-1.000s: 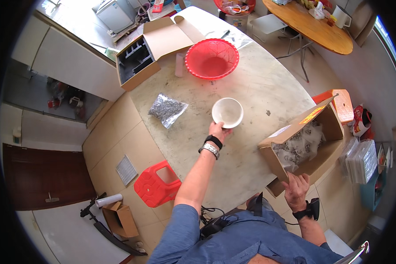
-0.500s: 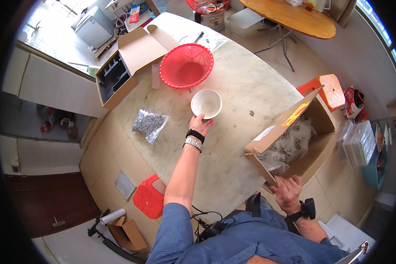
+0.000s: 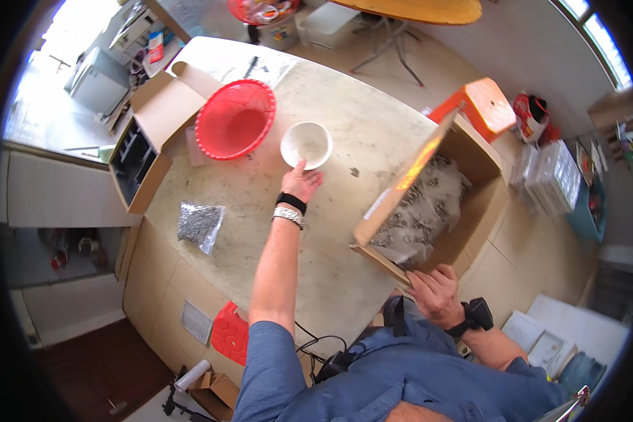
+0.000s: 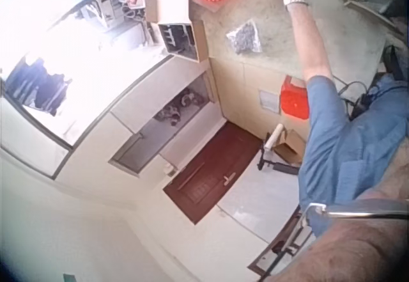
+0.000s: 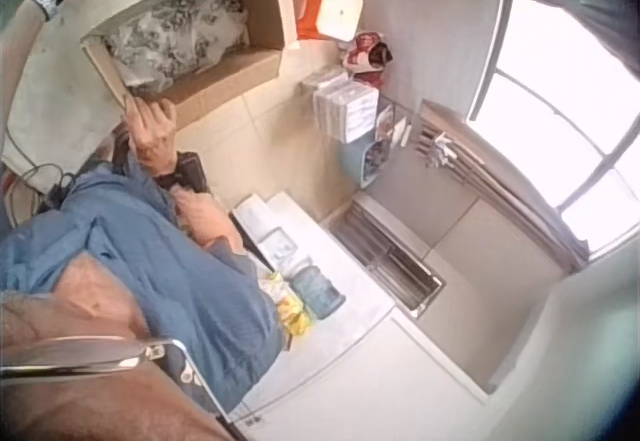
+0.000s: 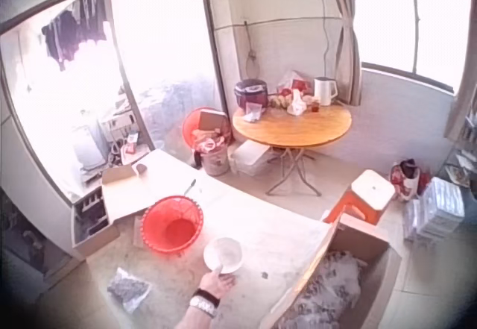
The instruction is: The recorder is unboxing a large quantity of metal components from a cardboard box onto a table.
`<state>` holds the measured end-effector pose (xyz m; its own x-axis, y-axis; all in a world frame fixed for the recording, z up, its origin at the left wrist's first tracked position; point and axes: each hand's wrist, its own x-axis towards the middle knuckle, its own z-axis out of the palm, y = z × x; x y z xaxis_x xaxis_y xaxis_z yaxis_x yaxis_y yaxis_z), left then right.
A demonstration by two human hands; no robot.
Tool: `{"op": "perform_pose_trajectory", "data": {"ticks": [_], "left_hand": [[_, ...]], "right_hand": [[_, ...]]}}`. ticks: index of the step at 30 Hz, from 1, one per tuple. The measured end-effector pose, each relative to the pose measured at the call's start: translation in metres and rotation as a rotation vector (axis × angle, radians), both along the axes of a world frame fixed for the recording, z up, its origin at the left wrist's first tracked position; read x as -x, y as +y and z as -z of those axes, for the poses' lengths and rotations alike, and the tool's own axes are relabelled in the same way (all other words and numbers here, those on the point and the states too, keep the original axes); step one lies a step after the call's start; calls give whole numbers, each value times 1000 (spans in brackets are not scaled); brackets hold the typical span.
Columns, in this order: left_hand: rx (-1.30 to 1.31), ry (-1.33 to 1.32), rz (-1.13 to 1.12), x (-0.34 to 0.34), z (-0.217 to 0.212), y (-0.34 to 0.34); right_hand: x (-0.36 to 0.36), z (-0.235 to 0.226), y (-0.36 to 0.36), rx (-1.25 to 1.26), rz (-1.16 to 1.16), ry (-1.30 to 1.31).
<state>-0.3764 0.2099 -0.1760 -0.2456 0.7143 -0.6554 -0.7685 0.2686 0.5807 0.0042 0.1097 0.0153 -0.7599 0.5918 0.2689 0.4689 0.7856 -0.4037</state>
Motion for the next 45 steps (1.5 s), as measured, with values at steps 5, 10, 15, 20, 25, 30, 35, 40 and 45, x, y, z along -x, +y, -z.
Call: {"op": "perform_pose_trajectory", "data": {"ticks": [5,10,15,20,25,30,35,40,45], "left_hand": [[-23,297,81,-61,-97,-38],[-335,536,281,-133,-180,-92],[-333,736,343,-164,-189,-109],[-491,812,287,-170,-198,-109],[-267,1038,245,-176,-188,-103],[-178,1105,85,-175,-182,-94],[-173,1105,54,-180,-180,-92],[-234,1089,-94,-180,-173,-96],[-141,1131,11,-180,-178,-101]], "right_hand": [[-2,-1,4,-18,43,-4],[-5,0,4,-21,30,-10],[-4,-6,4,0,0,-13],[-10,-8,13,80,-78,-2],[-22,-14,50,146,-104,101],[-26,8,124,49,314,4],[-17,38,182,230,494,-304],[-8,35,188,405,519,-423],[-10,54,197,364,529,-518]]}}
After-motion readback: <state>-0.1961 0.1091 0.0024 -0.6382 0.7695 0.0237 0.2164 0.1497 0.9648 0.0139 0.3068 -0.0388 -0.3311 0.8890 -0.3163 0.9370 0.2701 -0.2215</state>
